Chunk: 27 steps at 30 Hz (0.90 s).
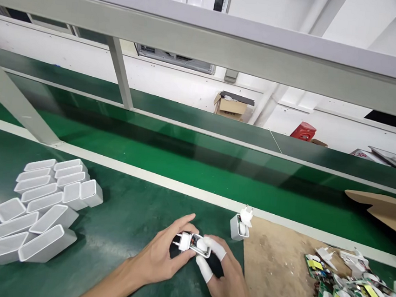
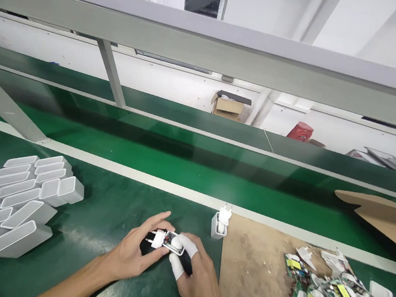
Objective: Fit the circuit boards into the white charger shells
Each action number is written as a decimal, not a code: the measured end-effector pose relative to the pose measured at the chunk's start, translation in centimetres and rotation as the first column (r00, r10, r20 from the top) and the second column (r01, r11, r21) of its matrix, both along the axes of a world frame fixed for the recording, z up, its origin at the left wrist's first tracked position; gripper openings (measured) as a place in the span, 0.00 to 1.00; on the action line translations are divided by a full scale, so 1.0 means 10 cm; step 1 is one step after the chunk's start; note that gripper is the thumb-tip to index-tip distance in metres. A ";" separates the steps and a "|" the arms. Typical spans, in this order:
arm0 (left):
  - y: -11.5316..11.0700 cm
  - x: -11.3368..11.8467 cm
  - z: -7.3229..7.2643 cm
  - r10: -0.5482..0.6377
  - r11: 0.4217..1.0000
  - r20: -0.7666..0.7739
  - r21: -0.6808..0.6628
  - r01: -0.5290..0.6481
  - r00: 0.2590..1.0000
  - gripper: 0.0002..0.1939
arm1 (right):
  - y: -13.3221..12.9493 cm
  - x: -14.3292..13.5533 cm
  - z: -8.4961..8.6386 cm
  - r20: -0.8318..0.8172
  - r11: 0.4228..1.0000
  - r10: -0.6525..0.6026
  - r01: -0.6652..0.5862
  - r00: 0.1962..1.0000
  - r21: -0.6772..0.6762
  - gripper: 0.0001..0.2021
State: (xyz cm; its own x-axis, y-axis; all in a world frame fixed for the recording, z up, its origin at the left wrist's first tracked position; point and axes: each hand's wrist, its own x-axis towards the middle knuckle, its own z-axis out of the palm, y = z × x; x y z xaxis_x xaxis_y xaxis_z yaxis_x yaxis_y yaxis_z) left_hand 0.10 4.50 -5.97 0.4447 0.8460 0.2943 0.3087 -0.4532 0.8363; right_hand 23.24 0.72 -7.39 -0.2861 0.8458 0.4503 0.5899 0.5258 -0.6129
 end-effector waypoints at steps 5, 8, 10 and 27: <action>0.01 0.00 0.01 0.005 1.000 -0.009 -0.001 -0.005 1.000 0.40 | -0.04 0.03 -0.03 -0.018 0.993 -0.097 0.095 0.995 -0.075 0.24; 0.01 0.00 0.02 0.003 1.000 -0.009 -0.001 -0.003 1.000 0.39 | -0.02 -0.01 0.04 0.062 1.000 -0.020 0.019 0.998 0.005 0.24; 0.02 0.01 0.02 0.001 1.000 -0.013 -0.003 -0.001 1.000 0.39 | 0.00 -0.02 0.09 0.090 0.999 0.038 -0.039 0.995 0.019 0.22; -0.06 0.07 -0.04 0.074 0.992 0.071 0.098 -0.080 0.995 0.59 | 0.03 -0.17 0.06 -0.702 0.809 -0.310 -0.209 0.642 -0.549 0.19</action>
State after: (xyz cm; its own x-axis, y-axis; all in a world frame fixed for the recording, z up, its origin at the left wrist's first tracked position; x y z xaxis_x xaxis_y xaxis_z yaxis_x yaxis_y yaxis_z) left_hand 0.79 3.88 -6.41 0.3560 0.8417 0.4060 0.2910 -0.5127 0.8078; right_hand 21.54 1.06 -6.84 -0.0277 0.9979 -0.0588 -0.1837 -0.0629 -0.9810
